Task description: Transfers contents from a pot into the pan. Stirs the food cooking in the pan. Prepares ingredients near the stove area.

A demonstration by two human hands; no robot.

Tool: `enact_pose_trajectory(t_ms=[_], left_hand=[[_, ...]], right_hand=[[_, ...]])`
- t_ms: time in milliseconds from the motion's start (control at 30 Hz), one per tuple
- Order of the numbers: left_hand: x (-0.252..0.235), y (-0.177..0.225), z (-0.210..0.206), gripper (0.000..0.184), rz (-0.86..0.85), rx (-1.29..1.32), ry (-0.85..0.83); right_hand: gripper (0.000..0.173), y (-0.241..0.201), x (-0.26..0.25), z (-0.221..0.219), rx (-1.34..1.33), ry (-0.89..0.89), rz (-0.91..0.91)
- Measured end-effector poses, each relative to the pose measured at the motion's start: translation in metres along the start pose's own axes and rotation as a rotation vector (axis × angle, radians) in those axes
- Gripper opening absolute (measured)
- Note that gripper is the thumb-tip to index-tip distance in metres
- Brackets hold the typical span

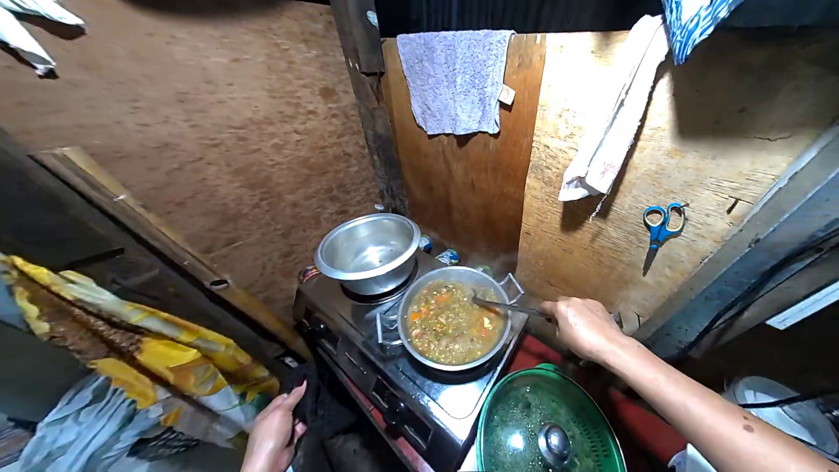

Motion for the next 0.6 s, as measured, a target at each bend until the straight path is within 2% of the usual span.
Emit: enact_pose_trajectory(t_ms=[167,333,433,600], left_hand=[[0.001,-0.008,0.0,0.021,0.018,0.004,-0.01],[0.0,-0.01,0.004,0.02,0.017,0.024,-0.006],[-0.001,-0.009,0.009,0.021,0.017,0.033,0.015],[-0.006,-0.012,0.017,0.021,0.014,0.054,0.04]], right_hand=[[0.038,0.013,-0.004,-0.001,-0.149,-0.169,0.004],[0.038,0.022,0.013,0.018,-0.194,-0.164,0.0],[0.036,0.024,0.027,0.038,-0.165,-0.073,-0.041],[0.036,0.023,0.038,0.05,0.04,0.237,0.013]])
Point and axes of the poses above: each hand's wrist, its own x-axis away from the middle knuckle, its own z-axis out of the back of the hand, y = z × x, the point moved 3 cm from there along -x, towards the middle knuckle, and after that the axes turned 12 degrees about -z, right-handed, at the moved point
